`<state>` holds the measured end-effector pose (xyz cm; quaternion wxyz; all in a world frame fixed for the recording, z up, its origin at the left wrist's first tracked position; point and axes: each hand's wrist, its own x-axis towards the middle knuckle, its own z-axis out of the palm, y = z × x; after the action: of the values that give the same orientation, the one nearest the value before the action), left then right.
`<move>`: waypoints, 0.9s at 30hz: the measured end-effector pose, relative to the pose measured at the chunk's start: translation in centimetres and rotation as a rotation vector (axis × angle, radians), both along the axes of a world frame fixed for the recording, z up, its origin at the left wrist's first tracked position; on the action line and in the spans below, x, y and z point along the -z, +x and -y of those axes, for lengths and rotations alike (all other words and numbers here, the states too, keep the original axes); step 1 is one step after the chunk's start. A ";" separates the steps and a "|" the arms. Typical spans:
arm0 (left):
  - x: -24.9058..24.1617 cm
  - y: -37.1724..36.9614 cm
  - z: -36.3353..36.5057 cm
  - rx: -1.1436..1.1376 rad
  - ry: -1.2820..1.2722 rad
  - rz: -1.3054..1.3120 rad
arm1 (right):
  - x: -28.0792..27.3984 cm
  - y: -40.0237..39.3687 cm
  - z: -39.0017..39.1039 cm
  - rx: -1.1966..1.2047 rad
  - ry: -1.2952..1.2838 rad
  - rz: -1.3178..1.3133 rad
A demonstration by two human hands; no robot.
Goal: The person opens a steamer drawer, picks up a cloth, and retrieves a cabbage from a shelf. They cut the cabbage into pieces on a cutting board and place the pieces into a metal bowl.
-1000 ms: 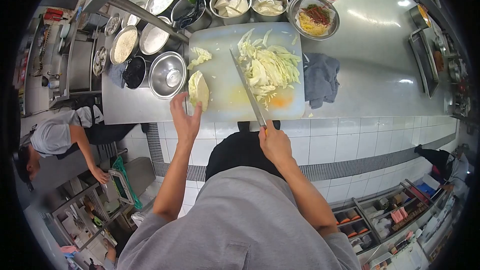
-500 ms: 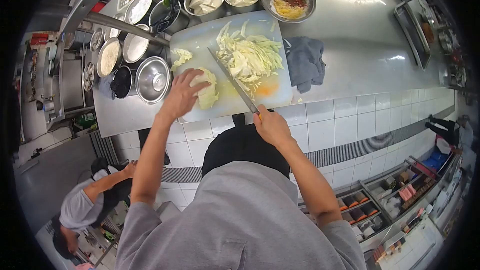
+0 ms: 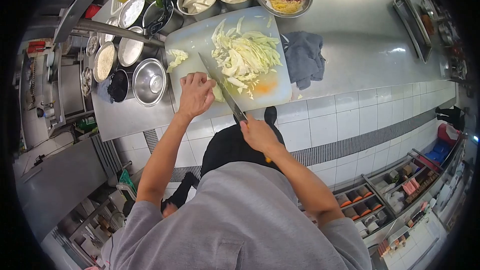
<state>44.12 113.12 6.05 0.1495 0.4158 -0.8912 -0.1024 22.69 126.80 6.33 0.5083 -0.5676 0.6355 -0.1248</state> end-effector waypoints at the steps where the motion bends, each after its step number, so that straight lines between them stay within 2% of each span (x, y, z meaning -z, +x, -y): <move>1: 0.1 0.0 -0.4 -0.006 0.006 -0.001 | 0.6 1.2 0.4 0.019 -0.023 -0.027; 3: 0.0 -0.1 -0.1 -0.016 -0.022 -0.047 | 1.3 1.4 1.4 0.033 -0.066 -0.056; 6: -0.1 -0.1 -0.1 -0.011 -0.040 -0.036 | -1.4 0.2 2.7 0.014 -0.182 -0.086; 8: -0.2 -0.1 -0.3 -0.008 -0.021 -0.029 | -4.9 0.2 2.4 -0.003 0.019 -0.121; 14: 0.0 0.0 -0.1 -0.028 -0.004 -0.028 | -0.4 4.6 2.8 0.025 -0.054 -0.173; 17: 0.2 0.0 0.1 -0.028 -0.010 -0.062 | -3.3 3.1 2.4 0.039 -0.060 -0.174; 20: 0.5 0.3 -0.1 -0.021 -0.012 -0.091 | -3.6 4.1 1.5 0.055 -0.079 -0.134; 24: 0.6 0.7 0.0 -0.013 0.037 -0.167 | 0.8 7.0 2.6 0.088 -0.060 -0.238; 27: -2.2 2.6 0.6 0.084 0.057 -0.266 | 1.4 6.1 3.1 0.132 -0.146 -0.239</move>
<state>46.75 112.54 8.24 0.2500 0.3651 -0.8768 -0.1883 28.75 123.72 4.96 0.3771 -0.5708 0.7167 -0.1356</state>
